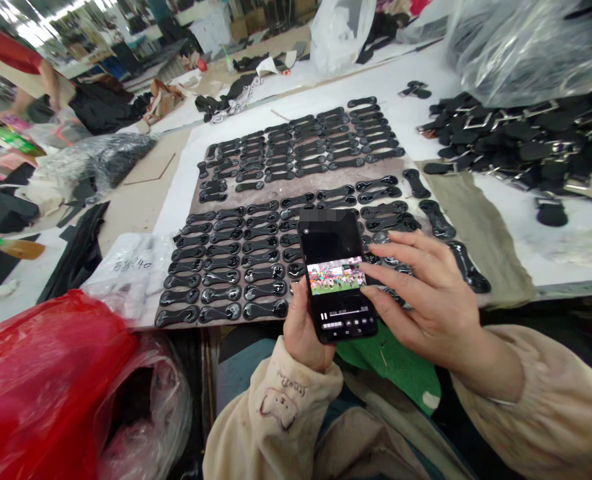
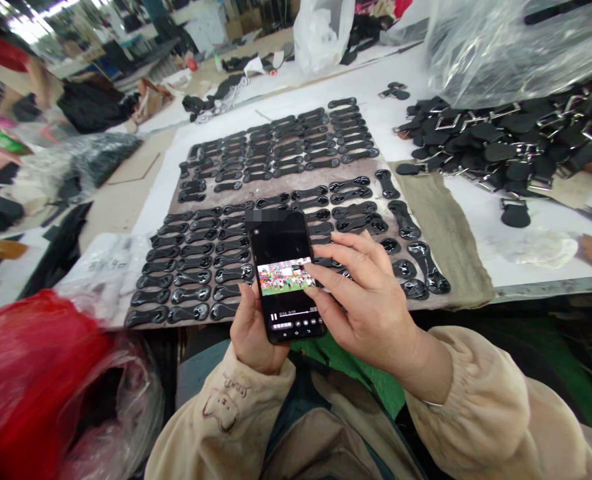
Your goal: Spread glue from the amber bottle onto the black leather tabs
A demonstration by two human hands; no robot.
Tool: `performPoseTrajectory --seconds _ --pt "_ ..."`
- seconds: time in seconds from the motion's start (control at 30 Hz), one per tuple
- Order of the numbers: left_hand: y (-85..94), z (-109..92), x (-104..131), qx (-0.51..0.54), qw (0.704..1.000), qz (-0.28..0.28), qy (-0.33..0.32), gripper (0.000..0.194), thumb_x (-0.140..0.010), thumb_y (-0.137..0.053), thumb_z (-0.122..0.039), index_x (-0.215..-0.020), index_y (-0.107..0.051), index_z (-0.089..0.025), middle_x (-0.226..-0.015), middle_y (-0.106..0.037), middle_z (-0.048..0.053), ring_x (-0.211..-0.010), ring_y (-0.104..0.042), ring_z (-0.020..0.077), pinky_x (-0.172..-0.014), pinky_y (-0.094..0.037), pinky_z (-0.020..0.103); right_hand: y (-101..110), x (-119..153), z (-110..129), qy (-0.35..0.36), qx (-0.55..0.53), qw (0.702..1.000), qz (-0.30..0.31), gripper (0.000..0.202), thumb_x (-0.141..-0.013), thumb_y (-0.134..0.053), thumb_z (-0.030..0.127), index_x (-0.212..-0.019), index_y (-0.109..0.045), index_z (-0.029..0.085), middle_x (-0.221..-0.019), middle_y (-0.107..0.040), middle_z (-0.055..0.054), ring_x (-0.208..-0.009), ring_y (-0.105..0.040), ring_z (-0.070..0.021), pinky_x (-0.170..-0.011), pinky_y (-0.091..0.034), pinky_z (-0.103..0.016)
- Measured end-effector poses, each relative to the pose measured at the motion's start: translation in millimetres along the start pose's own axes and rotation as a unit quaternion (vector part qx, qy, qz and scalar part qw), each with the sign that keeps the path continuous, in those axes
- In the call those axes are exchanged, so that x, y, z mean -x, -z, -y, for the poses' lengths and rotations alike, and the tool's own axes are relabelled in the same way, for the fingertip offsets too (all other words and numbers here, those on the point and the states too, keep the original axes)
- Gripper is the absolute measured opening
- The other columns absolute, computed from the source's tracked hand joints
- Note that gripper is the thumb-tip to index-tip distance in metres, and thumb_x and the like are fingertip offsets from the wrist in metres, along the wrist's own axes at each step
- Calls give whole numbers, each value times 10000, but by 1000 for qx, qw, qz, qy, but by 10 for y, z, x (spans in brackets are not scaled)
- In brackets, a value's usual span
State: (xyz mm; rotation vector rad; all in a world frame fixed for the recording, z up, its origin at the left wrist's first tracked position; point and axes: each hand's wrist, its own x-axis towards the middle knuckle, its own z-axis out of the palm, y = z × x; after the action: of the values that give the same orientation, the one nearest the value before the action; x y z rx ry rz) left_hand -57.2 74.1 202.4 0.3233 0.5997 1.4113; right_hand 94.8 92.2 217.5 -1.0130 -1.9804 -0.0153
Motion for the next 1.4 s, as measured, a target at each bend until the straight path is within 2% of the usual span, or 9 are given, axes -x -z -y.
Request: performPoseTrajectory --seconds 0.23,0.83,1.4 --pt "7 6 -15 1 1000 -1 -1 451 -976 -374 -469 -1118 -690 -181 -1131 -708 101 -1129 -622 287 -1062 -424 474 -1 3 -5 3 -5 1000 2 272 -806 -701 134 -1077 -681 134 -1171 -643 -151 -1196 -532 -350 -1026 -422 -607" --pt "8 -4 2 8 1000 7 -3 497 -993 -303 -469 -1134 -682 -179 -1148 -702 107 -1102 -633 273 -1052 -431 471 4 8 -6 -2 -2 1000 2 261 -826 -681 148 -1086 -669 171 -1174 -642 -131 -1197 -535 -345 -1020 -433 -606" --pt "15 1 -9 -23 1000 -15 -7 491 -977 -344 -497 -1111 -689 -174 -1084 -717 108 -1067 -650 277 -1044 -433 475 15 8 -32 -9 3 1000 -10 270 -810 -695 142 -1078 -677 156 -1171 -643 -136 -1202 -531 -339 -1018 -444 -571"
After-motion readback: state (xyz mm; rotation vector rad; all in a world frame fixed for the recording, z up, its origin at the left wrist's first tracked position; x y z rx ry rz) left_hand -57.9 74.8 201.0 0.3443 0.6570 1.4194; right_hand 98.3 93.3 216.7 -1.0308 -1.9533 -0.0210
